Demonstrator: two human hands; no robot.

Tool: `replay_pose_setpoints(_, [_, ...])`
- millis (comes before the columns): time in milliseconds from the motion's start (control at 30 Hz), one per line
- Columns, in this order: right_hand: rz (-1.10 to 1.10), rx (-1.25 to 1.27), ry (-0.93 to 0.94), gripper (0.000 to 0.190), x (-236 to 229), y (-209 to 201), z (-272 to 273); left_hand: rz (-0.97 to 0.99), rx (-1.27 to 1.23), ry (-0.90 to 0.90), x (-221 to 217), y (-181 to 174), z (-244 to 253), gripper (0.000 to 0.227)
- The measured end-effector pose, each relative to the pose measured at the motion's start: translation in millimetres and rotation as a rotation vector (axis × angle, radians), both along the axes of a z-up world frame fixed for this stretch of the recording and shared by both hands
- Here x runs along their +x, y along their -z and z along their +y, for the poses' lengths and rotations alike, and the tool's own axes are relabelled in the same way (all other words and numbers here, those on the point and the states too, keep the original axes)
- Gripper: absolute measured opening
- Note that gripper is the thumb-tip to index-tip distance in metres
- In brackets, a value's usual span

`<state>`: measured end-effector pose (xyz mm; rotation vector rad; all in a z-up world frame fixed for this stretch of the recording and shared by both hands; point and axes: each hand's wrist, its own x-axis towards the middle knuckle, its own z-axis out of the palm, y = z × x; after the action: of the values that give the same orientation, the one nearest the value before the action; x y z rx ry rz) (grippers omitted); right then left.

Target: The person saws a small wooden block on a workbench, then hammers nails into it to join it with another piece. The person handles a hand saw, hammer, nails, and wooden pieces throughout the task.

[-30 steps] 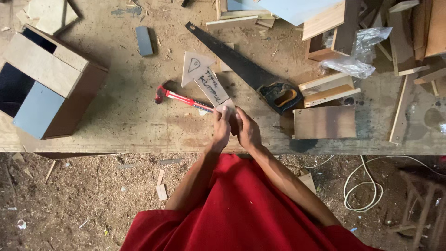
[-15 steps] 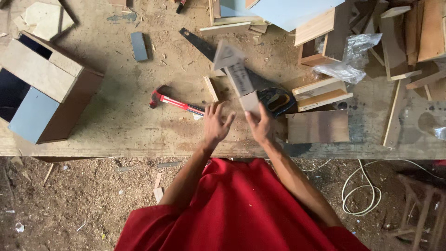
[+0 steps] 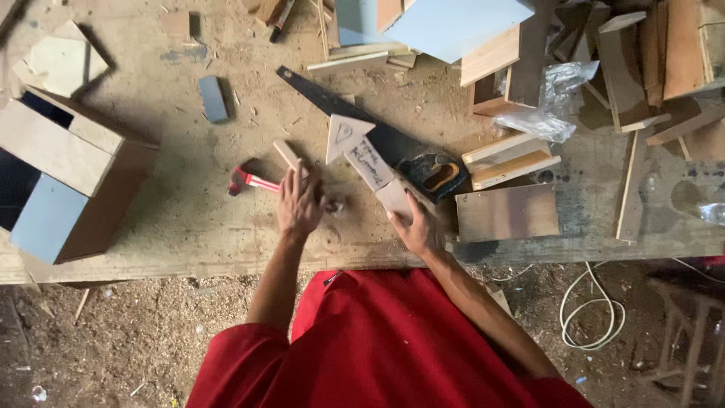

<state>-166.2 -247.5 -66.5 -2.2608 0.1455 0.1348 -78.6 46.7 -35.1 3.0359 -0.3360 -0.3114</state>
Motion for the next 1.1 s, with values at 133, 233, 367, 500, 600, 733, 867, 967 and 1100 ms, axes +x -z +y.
replay_pose_setpoints(133, [-0.004, -0.063, -0.038, 0.075, -24.4, 1.8, 2.5, -0.056, -0.013, -0.019, -15.1, 7.6, 40.3, 0.073])
replay_pose_setpoints(233, [-0.084, 0.006, -0.094, 0.077, -10.7, 0.5, 0.4, -0.162, 0.051, -0.006, -6.6, 13.5, 63.2, 0.065])
replay_pose_setpoints(367, [0.03, -0.012, -0.187, 0.077, -1.4, -5.8, 10.6, -0.19, 0.012, -0.036, -14.0, 9.1, 81.4, 0.064])
replay_pose_setpoints(500, [0.088, -0.205, -0.288, 0.076, 19.1, -19.4, 21.2, -0.089, 0.079, -0.044, -8.0, -5.1, 48.9, 0.061])
replay_pose_setpoints(600, [-0.072, -0.321, -0.28, 0.08, 30.1, -28.7, 28.7, 0.069, -0.076, 0.13, -8.7, -10.1, 3.6, 0.069])
replay_pose_setpoints(733, [0.051, -0.381, -0.281, 0.082, 34.8, -29.0, 36.0, 0.044, -0.144, 0.361, -4.7, -1.9, -42.9, 0.077])
replay_pose_setpoints(867, [0.043, -0.448, -0.258, 0.075, 32.0, -27.5, 29.0, 0.01, -0.144, 0.454, 4.4, 7.5, -64.0, 0.073])
replay_pose_setpoints(967, [-0.073, -0.372, -0.168, 0.08, 24.8, -34.9, 18.8, 0.043, -0.147, 0.48, 1.7, 3.2, -69.2, 0.083])
replay_pose_setpoints(1100, [-0.403, -0.245, 0.06, 0.074, 30.5, -47.3, -23.2, 0.117, -0.251, 0.544, 16.2, -9.4, -106.3, 0.08])
